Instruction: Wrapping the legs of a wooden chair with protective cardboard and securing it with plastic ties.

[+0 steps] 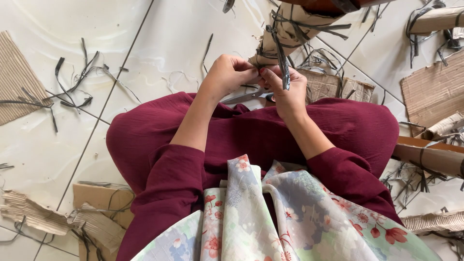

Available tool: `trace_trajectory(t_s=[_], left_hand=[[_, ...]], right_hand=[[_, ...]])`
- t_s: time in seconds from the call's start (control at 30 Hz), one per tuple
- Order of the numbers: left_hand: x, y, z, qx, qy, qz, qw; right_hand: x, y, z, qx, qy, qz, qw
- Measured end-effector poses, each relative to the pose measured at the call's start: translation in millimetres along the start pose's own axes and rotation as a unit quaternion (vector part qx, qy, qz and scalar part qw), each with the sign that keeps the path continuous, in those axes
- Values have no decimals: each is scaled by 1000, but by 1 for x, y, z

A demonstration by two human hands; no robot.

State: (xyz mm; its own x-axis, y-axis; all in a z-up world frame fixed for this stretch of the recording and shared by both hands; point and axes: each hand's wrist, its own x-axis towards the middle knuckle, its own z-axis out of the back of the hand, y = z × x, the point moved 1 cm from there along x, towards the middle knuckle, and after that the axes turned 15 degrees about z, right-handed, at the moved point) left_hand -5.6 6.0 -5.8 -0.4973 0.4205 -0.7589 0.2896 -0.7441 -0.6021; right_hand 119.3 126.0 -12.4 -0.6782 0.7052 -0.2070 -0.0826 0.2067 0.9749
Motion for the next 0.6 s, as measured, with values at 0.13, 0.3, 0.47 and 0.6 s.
trace_trajectory(t_s=[0.13,0.3,0.47,0.6], left_hand=[[-4,1,-1,31,-33,-13,999],[1,7,-5,26,-135,-217,967],[-11,5,-5,66,-152,-335,928],[-4,7,-6,115,-174,-370,905]], right_hand=[[-1,1,-1,-32,10,54,998],[0,3,-4,-47,35,148,987],[2,-2,3,-68,67,219,971],[1,0,2,-70,86,272,956]])
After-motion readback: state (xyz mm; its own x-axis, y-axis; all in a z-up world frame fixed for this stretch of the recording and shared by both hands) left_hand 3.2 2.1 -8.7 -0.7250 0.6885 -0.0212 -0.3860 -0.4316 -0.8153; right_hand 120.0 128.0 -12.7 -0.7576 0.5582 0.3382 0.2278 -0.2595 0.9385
